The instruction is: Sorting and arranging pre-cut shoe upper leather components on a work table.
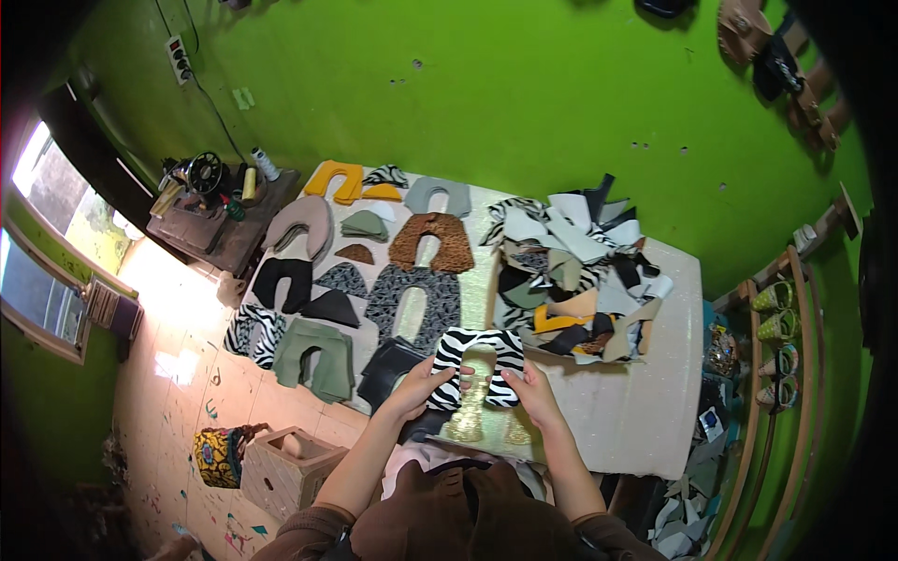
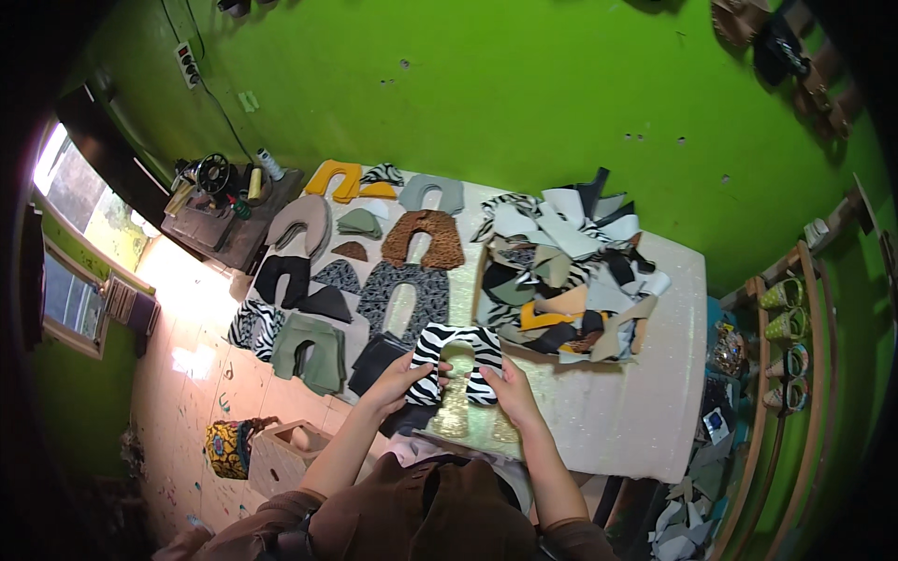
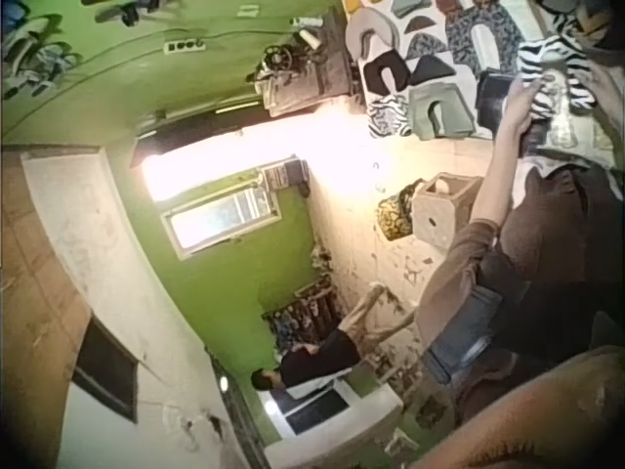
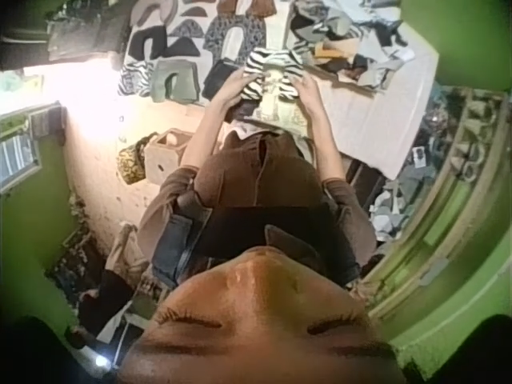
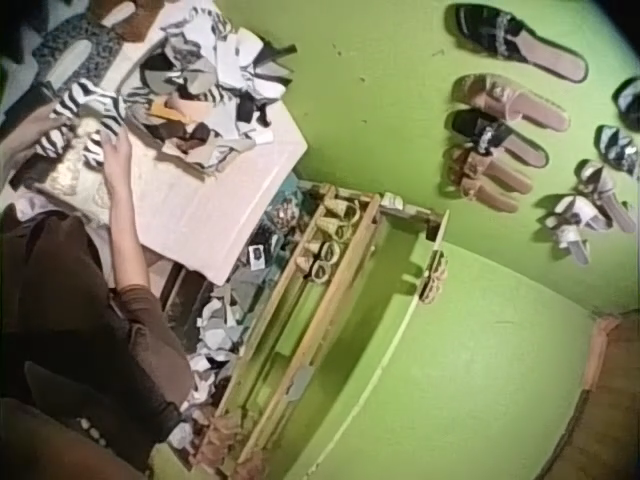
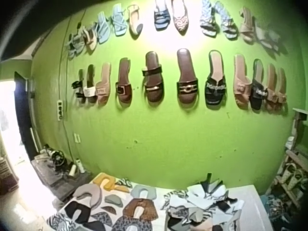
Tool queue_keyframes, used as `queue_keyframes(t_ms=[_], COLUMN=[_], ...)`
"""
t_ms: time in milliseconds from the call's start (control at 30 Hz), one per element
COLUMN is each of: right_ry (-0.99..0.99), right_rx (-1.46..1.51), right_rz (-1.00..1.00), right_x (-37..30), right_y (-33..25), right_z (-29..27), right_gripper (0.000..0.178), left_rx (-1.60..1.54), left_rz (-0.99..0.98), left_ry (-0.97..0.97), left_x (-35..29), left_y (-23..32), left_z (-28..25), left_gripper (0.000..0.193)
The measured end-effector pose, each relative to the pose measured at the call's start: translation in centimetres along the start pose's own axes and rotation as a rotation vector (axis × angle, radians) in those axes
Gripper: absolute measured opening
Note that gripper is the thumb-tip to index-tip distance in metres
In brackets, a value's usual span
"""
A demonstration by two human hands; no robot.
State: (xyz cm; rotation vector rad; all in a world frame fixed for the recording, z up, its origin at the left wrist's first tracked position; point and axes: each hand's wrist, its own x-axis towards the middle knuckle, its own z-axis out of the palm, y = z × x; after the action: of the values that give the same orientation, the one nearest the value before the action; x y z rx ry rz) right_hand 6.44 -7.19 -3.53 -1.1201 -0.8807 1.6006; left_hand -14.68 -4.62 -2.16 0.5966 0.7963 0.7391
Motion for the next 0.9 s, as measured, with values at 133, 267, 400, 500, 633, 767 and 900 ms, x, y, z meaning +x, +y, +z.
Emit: queue_keyframes(t_ms=[133,267,400,500,633,767,900], right_ry=[0.053,0.059,0.005,-0.003,-0.031,-0.122,-0.198], right_rx=[0.015,0.059,0.082,0.120,0.025,-0.248,-0.668], right_rz=[0.085,0.129,0.222,0.254,0.218,0.145,-0.030], right_x=[1.4,3.5,5.6,7.2,9.3,11.9,13.7], right_y=[1.5,3.2,4.5,6.0,6.3,8.1,9.2], right_z=[3.9,8.6,12.8,16.1,22.0,26.3,31.4], right_gripper=[0.025,0.024,0.024,0.025,0.017,0.014,0.061], left_rx=[0.061,0.085,0.084,0.001,0.096,0.531,0.633], left_rz=[-0.023,-0.035,-0.047,-0.036,0.069,0.323,0.502], left_ry=[0.022,0.027,0.065,0.152,0.305,0.481,0.656], left_x=[-1.3,-2.9,-4.0,-5.0,-6.7,-8.6,-11.3], left_y=[2.5,5.2,6.6,7.8,10.3,12.3,13.5], left_z=[-4.3,-9.1,-14.1,-17.3,-22.1,-27.0,-31.6], left_gripper=[0.034,0.032,0.031,0.029,0.037,0.032,0.026])
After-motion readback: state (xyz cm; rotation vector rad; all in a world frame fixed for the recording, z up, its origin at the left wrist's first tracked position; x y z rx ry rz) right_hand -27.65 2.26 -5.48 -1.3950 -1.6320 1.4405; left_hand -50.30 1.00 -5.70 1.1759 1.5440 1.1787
